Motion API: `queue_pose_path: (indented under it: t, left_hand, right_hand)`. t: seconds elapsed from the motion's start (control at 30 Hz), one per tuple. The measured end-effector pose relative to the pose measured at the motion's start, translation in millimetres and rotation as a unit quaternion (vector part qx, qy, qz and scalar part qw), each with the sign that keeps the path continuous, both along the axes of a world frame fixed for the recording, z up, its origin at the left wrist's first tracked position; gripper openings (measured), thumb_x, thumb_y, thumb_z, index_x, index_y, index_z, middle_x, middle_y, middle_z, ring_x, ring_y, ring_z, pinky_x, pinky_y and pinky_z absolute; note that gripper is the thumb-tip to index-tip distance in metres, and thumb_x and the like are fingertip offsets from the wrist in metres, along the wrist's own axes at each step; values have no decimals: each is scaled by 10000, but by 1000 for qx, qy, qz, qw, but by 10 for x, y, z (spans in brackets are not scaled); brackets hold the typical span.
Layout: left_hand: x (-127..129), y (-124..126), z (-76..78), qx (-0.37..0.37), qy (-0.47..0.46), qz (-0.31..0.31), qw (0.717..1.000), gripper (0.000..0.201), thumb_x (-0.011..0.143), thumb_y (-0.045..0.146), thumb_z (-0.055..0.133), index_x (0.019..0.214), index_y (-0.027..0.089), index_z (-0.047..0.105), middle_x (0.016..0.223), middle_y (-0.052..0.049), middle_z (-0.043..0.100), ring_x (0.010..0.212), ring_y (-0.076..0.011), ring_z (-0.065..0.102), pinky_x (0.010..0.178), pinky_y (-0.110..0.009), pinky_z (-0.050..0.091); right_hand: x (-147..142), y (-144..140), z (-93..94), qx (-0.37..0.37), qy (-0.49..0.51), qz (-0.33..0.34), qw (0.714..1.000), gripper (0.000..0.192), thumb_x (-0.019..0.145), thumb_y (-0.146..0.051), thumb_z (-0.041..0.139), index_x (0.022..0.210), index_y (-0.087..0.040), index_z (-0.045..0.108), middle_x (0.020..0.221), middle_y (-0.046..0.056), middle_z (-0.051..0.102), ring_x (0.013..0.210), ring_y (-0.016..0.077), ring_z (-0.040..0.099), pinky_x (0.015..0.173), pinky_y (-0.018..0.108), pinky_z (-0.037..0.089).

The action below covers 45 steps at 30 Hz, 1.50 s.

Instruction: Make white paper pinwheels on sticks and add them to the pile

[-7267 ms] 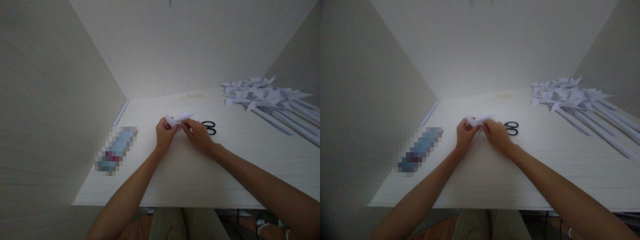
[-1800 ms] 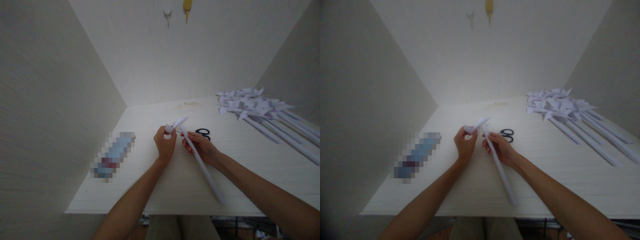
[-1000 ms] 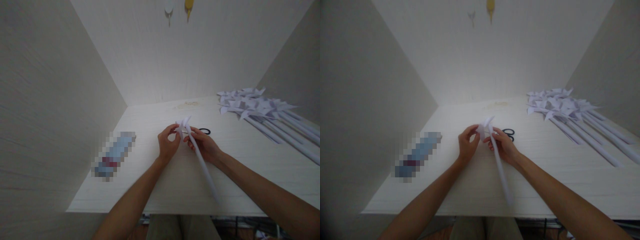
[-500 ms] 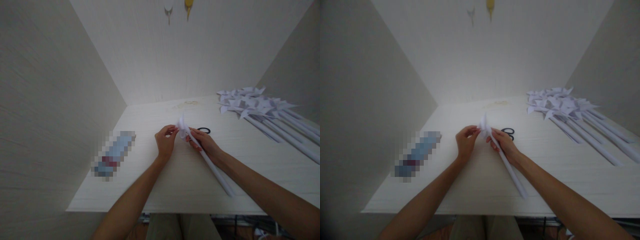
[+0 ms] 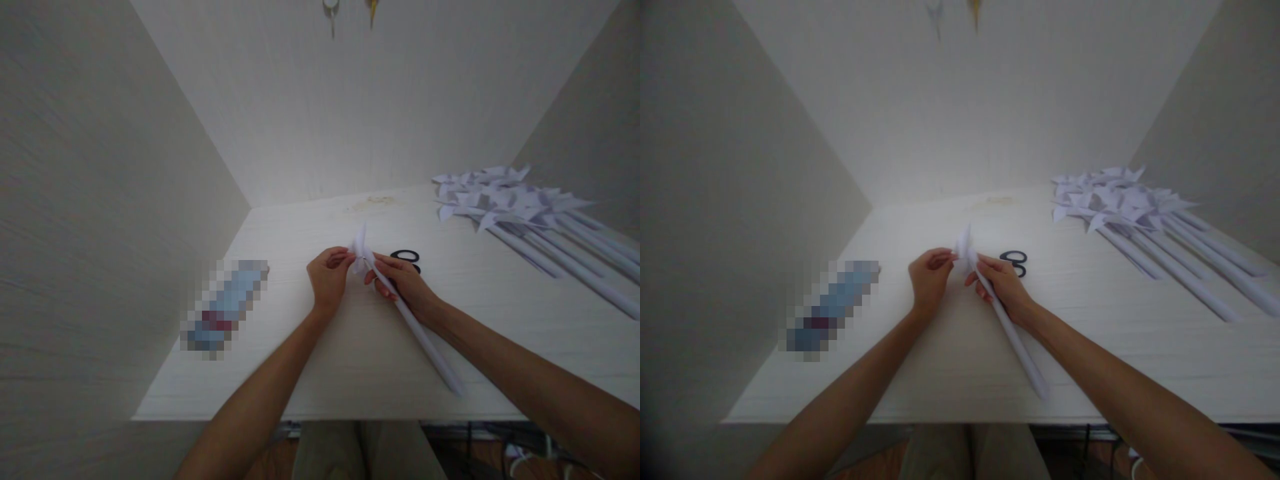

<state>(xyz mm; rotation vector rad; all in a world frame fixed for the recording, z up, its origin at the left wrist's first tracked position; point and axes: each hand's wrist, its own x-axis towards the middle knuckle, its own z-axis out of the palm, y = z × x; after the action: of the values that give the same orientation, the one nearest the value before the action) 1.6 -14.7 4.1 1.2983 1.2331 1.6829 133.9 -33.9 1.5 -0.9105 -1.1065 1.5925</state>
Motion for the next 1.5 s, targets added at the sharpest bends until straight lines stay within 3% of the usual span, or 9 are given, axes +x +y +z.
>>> queue_pose_path:
  t: [0.3, 0.43, 0.67, 0.9, 1.1, 1.5]
  left_hand:
    - [35, -6, 1, -8, -1, 4, 1000, 109, 547, 68, 608, 623, 145, 618, 578, -1, 637, 573, -130, 622, 590, -258, 529]
    - [29, 14, -4, -6, 17, 11, 1000, 110, 555, 85, 610, 646, 146, 620, 589, -8, 641, 576, -137, 621, 585, -266, 525]
    - [21, 82, -27, -19, 26, 10, 999, 145, 555, 145, 637, 698, 137, 614, 612, -19, 639, 596, -132, 616, 578, -250, 510]
    - [11, 82, 4, -37, -5, -42, 998, 194, 544, 166, 652, 728, 136, 601, 600, -7, 627, 564, -112, 589, 487, -209, 477]
    - [-9, 50, 27, -69, -51, -102, 991, 278, 501, 205, 710, 746, 143, 591, 626, -7, 646, 542, -96, 584, 498, -204, 467]
    - [-9, 53, -15, -103, -85, -118, 984, 289, 481, 198, 722, 695, 151, 534, 574, 14, 635, 516, -100, 582, 527, -224, 456]
  right_hand:
    - [-10, -34, 30, 7, 0, 3, 1000, 286, 743, -295, 536, 975, -136, 587, 619, 5, 623, 330, 24, 401, 278, 132, 291]
    - [-28, -7, 42, -31, 17, 1, 999, 240, 782, -236, 475, 975, -135, 574, 604, 18, 638, 326, 32, 425, 294, 130, 327]
    - [-43, 41, 140, -100, 32, 13, 994, 145, 810, -146, 377, 837, -142, 519, 536, 42, 645, 337, 65, 483, 335, 136, 373]
    - [1, 90, 111, -134, 31, 41, 990, 303, 839, -224, 369, 618, -118, 547, 462, 52, 590, 373, 75, 498, 391, 163, 415]
    - [35, 163, 82, -93, 53, -35, 994, 203, 772, -149, 495, 599, -125, 596, 505, -7, 568, 398, 31, 482, 387, 113, 392]
    - [31, 160, 111, -105, 4, -93, 990, 206, 731, -134, 563, 528, -124, 594, 498, 30, 604, 444, 77, 552, 448, 170, 464]
